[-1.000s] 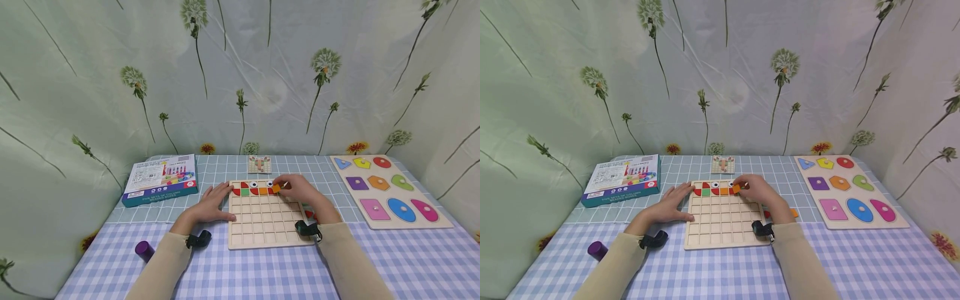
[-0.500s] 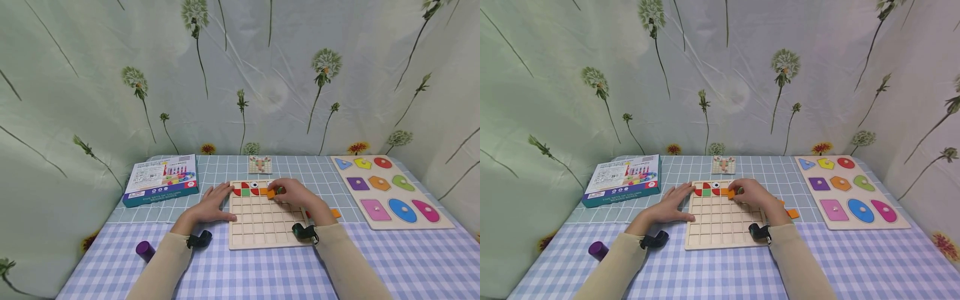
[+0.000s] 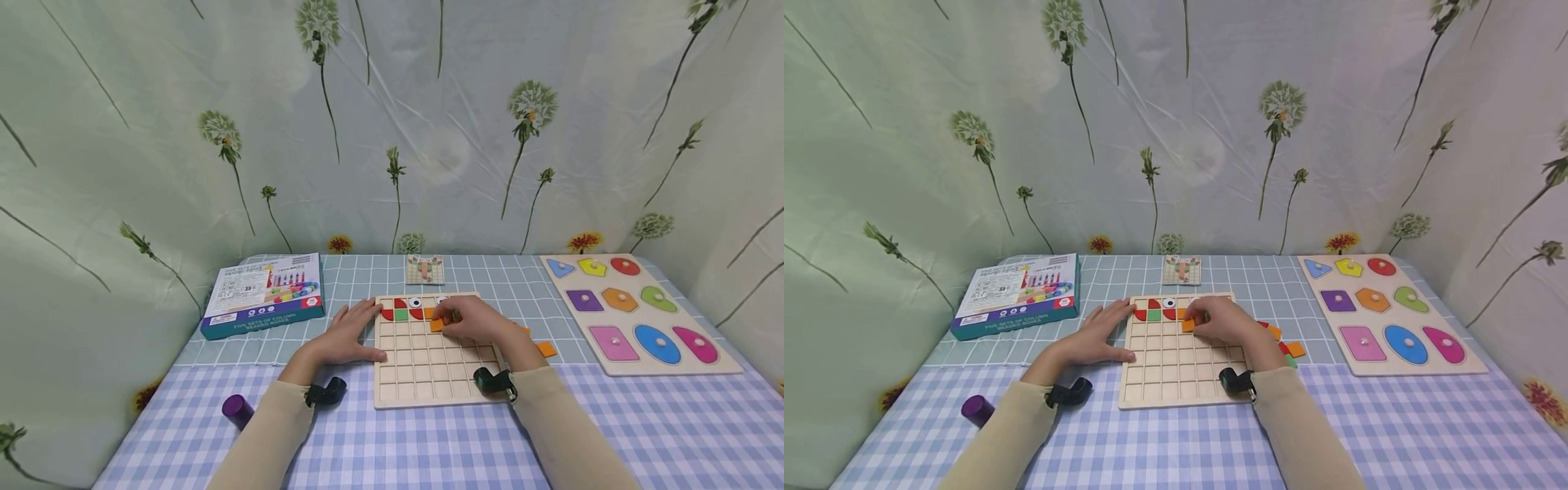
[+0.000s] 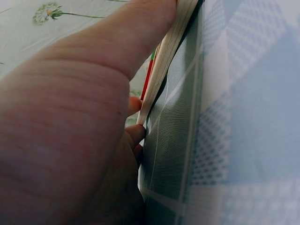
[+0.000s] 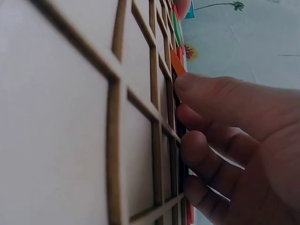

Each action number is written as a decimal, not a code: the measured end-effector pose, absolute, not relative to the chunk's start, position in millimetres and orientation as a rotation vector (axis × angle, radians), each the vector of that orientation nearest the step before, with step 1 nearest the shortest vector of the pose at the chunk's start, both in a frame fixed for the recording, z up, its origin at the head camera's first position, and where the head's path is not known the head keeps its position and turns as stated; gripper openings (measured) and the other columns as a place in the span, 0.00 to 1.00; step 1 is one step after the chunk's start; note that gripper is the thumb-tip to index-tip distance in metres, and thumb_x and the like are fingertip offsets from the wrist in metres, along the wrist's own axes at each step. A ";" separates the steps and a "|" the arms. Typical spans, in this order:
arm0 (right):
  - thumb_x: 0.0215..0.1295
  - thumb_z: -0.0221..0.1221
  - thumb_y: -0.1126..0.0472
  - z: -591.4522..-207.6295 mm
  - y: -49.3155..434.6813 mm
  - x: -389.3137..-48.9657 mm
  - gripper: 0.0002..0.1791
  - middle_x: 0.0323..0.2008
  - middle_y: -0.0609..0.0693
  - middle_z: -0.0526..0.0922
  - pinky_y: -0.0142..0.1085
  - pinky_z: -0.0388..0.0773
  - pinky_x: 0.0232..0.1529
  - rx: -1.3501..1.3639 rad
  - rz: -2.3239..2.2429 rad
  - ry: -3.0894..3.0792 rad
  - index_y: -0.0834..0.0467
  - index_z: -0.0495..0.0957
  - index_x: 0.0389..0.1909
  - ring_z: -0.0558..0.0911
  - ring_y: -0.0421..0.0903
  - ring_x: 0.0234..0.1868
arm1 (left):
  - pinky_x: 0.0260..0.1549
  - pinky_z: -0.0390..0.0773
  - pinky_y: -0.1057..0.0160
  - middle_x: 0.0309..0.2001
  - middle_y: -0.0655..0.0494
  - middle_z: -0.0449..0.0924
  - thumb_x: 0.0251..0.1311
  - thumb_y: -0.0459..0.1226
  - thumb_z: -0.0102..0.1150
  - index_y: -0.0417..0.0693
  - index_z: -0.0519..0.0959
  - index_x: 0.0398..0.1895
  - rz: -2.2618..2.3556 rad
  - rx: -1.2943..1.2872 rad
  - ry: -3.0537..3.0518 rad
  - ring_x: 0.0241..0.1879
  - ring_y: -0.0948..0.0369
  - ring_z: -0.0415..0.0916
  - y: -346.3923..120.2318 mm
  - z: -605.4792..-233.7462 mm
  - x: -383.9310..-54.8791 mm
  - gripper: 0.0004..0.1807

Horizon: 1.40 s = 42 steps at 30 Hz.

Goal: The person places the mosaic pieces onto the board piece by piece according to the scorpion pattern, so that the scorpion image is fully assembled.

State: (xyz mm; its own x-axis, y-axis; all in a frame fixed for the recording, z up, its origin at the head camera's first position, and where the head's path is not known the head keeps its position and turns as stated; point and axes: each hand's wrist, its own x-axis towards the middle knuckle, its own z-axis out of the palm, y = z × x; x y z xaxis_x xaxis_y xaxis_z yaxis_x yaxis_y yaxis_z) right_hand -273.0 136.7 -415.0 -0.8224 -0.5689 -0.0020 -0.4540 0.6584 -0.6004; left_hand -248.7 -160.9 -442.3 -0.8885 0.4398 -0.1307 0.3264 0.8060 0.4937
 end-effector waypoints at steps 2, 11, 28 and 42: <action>0.62 0.66 0.67 -414.9 135.9 -272.4 0.10 0.30 0.46 0.78 0.34 0.73 0.38 -0.853 -0.885 2.684 0.55 0.84 0.44 0.73 0.42 0.33 | 0.79 0.30 0.42 0.82 0.54 0.43 0.50 0.64 0.68 0.55 0.51 0.80 0.690 0.592 2.755 0.82 0.53 0.35 -160.9 -442.3 -248.8 0.59; 0.62 0.65 0.66 -412.9 131.5 -268.4 0.12 0.37 0.48 0.81 0.35 0.75 0.41 -0.834 -0.890 2.664 0.56 0.84 0.47 0.74 0.42 0.37 | 0.79 0.30 0.43 0.82 0.54 0.42 0.50 0.64 0.68 0.55 0.51 0.80 0.686 0.594 2.757 0.82 0.53 0.35 -161.4 -442.4 -249.0 0.59; 0.71 0.59 0.61 -402.7 145.0 -270.6 0.13 0.45 0.50 0.85 0.35 0.77 0.39 -0.693 -0.954 2.666 0.55 0.83 0.53 0.77 0.43 0.34 | 0.79 0.30 0.43 0.82 0.54 0.42 0.50 0.64 0.68 0.55 0.51 0.81 0.685 0.590 2.758 0.82 0.53 0.35 -161.6 -441.3 -249.3 0.59; 0.68 0.60 0.63 -399.2 187.8 -279.6 0.16 0.47 0.56 0.83 0.36 0.78 0.40 -0.537 -0.866 2.755 0.60 0.80 0.55 0.78 0.47 0.37 | 0.79 0.30 0.43 0.82 0.54 0.43 0.50 0.64 0.68 0.55 0.51 0.80 0.675 0.591 2.762 0.82 0.53 0.35 -160.8 -443.1 -250.0 0.58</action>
State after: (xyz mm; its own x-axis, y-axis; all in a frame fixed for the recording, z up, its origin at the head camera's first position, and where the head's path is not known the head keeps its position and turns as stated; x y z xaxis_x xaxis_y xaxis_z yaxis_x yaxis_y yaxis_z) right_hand -279.6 187.8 -399.2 -0.9130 -0.3993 -0.0837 -0.2797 0.7619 -0.5843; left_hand -250.0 -160.8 -443.1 -0.8903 0.4362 -0.1310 0.3266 0.8118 0.4841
